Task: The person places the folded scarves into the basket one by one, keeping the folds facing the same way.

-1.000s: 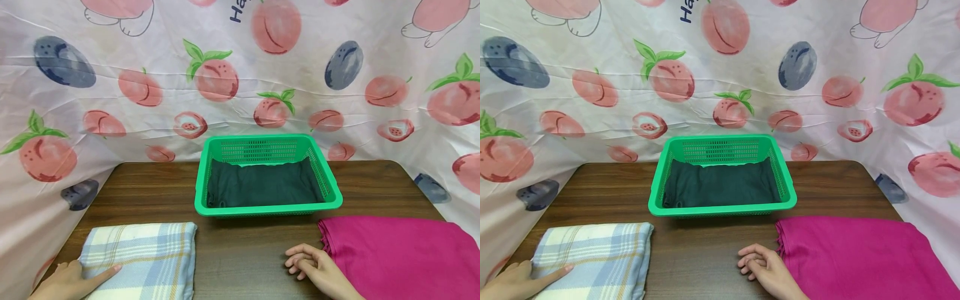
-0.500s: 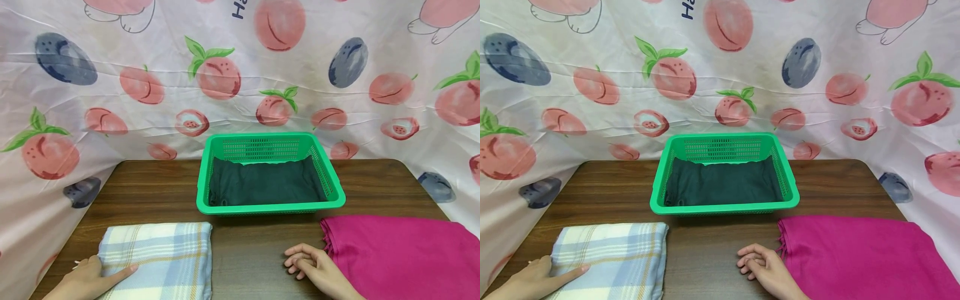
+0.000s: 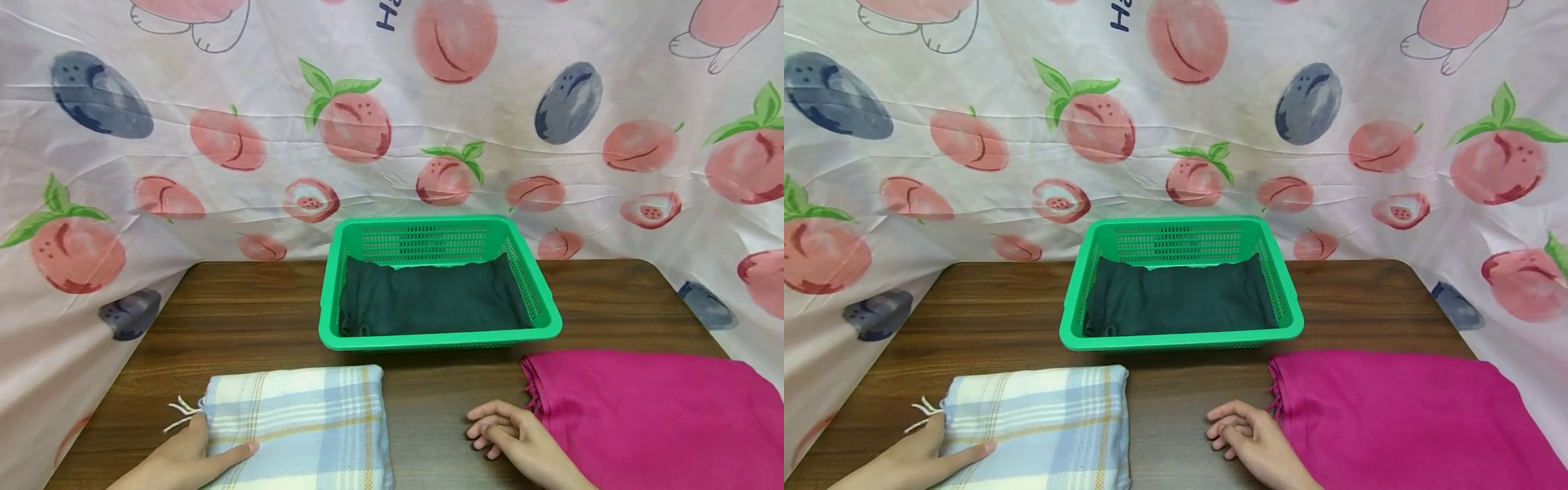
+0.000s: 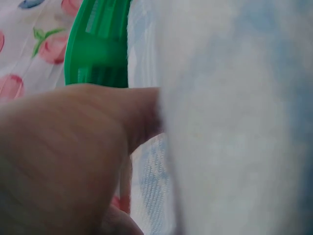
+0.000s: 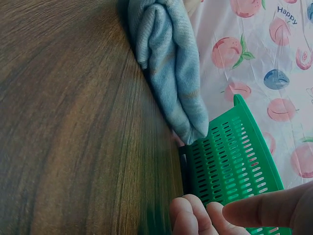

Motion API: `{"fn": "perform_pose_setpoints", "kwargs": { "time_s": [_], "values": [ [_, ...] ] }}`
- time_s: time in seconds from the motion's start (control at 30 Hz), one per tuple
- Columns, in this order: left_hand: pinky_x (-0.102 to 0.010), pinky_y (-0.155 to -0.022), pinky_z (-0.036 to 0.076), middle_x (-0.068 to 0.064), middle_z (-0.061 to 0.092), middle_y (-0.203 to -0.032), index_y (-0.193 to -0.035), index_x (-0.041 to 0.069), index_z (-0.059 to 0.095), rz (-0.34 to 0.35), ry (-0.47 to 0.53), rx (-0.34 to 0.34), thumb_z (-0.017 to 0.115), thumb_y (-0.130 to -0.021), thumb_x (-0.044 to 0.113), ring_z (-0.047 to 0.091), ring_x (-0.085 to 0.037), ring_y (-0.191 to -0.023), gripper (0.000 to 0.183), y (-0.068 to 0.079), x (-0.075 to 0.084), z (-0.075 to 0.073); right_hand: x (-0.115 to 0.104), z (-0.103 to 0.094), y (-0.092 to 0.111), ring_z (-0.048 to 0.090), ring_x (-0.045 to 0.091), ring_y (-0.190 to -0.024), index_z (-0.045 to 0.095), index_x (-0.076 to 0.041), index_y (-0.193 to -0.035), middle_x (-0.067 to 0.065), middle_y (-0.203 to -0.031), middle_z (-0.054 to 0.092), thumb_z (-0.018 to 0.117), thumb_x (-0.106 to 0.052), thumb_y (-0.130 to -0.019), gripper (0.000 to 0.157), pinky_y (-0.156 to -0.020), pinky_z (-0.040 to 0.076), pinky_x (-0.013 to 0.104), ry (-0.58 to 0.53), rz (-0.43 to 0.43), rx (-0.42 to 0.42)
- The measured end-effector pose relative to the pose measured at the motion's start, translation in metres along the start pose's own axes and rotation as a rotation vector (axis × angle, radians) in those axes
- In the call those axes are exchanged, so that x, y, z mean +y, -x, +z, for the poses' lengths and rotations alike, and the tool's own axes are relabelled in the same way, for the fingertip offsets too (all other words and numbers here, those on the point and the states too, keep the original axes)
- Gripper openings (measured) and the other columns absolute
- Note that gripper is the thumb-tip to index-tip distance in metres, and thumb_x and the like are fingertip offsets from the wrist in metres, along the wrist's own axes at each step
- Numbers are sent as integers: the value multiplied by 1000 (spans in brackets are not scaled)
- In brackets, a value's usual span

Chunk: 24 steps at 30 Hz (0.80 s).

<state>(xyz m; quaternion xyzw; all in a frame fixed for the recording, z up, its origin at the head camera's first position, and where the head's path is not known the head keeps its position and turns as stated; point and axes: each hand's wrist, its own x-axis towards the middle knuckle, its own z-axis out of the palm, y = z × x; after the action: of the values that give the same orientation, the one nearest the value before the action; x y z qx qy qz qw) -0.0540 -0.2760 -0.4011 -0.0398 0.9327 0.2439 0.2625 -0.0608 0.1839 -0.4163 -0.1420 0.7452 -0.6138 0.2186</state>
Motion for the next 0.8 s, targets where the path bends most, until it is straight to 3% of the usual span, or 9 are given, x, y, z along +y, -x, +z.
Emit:
{"fn": "perform_pose_setpoints", "kwargs": {
  "time_s": [0.23, 0.47, 0.8],
  "values": [
    [-53, -89, 43, -37, 44, -122, -129, -23, 13, 65, 69, 1, 59, -85, 48, 50, -39, -108, 95, 0, 20, 14, -2, 1, 1, 64, 9, -82, 52, 9, -116, 22, -100, 63, 46, -8, -94, 28, -66, 54, 27, 27, 56, -7],
    [-62, -94, 34, -47, 26, -133, -134, -24, 5, 76, 113, -35, 55, -88, 48, 37, -54, -121, 99, -1, 39, 26, -3, -1, 1, 63, 10, -84, 52, 7, -117, 19, -106, 61, 47, -12, -94, 30, -66, 53, 26, 63, 100, -13],
    [-60, -95, 36, -41, 33, -134, -136, -20, 13, 148, 159, 18, 57, -89, 39, 42, -47, -121, 87, 0, 56, 40, -1, -4, 4, 62, 11, -86, 46, 10, -124, 19, -112, 58, 45, -13, -96, 36, -69, 53, 26, 11, 113, -41]
  ]
}}
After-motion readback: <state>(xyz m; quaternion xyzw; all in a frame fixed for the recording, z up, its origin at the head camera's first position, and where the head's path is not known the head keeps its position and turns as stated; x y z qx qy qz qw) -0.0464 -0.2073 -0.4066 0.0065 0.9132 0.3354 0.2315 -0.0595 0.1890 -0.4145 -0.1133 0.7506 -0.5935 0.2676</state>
